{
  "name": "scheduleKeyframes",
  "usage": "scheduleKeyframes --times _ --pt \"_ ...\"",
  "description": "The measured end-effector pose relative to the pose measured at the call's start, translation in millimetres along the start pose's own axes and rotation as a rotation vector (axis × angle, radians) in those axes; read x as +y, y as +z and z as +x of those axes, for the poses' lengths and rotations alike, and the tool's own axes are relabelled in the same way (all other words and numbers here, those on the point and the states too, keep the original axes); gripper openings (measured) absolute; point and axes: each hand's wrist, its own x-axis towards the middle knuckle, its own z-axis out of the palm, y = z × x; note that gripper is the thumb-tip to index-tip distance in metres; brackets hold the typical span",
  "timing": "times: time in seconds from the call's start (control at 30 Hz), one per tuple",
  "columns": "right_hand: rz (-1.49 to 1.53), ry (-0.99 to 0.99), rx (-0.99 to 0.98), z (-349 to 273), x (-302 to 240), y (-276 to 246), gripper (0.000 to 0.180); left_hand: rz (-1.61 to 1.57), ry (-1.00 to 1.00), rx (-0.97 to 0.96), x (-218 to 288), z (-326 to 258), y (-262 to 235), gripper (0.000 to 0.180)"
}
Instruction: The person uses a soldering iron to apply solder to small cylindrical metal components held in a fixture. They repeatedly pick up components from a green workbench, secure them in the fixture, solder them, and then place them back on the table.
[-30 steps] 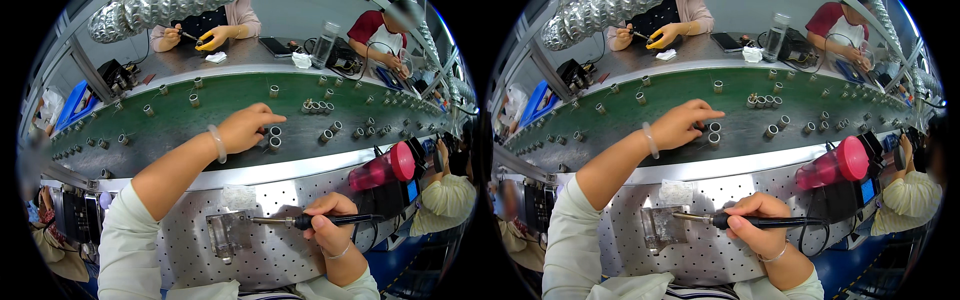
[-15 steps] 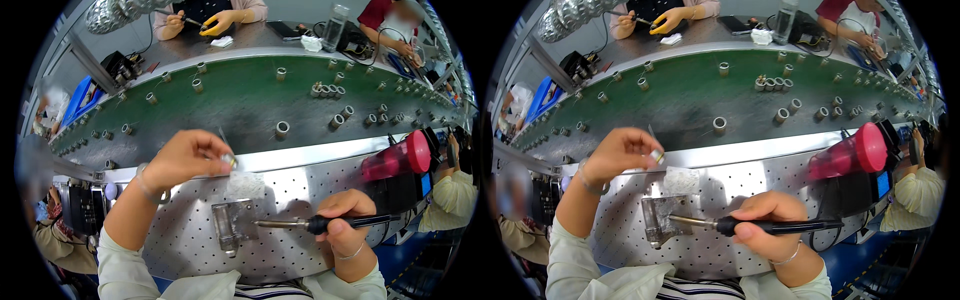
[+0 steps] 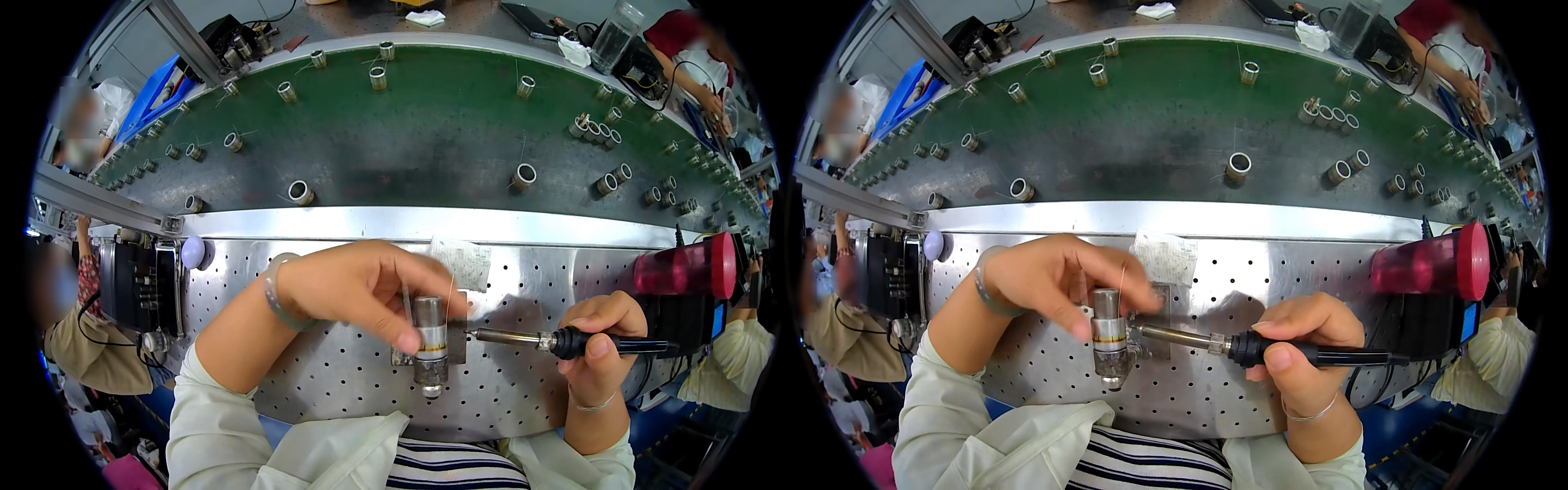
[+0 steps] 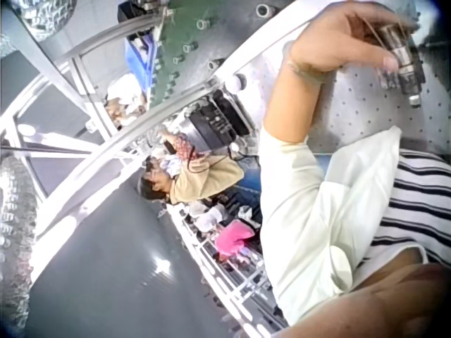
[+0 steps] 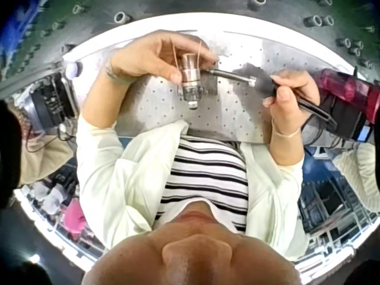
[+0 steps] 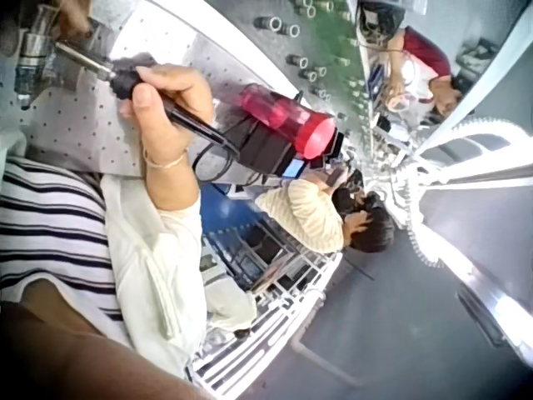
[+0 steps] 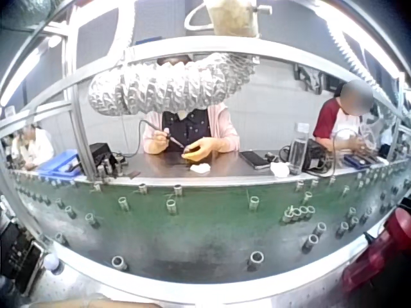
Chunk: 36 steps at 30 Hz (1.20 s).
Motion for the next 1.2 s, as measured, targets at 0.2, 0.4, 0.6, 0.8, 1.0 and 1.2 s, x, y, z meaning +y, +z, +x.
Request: scheduleKeyframes --times 0.2,0.4,0.6,0.8,1.0,1.2 --pt "0.048 0.039 -0.04 -0.6 1.8 -1.1 0.023 -0.257 0.054 0.205 -10.3 -9.9 18.3 0.079" --pt "0.078 0.058 -0.087 -0.9 5.3 -3.3 0.022 -0.125 0.182 0.341 -14.1 -7.7 32.6 0.038" --pt "0.085 0.043 -0.138 1.1 8.9 -4.2 0.021 0.008 0.272 0.227 -14.5 -8.3 27.0 0.025" --pt "0.094 0.006 -0.183 0.1 12.3 -9.1 0.023 0.062 0.305 0.208 -13.6 -6.2 28.3 0.017" --pt "0.059 0.0 -0.22 -1.3 9.3 -11.7 0.023 0.079 0.304 0.26 -14.3 -5.8 30.6 0.014" --pt "0.04 -0.006 -0.214 -1.9 9.2 -13.5 0.025 0.078 0.292 0.301 -13.0 -5.0 34.1 0.014"
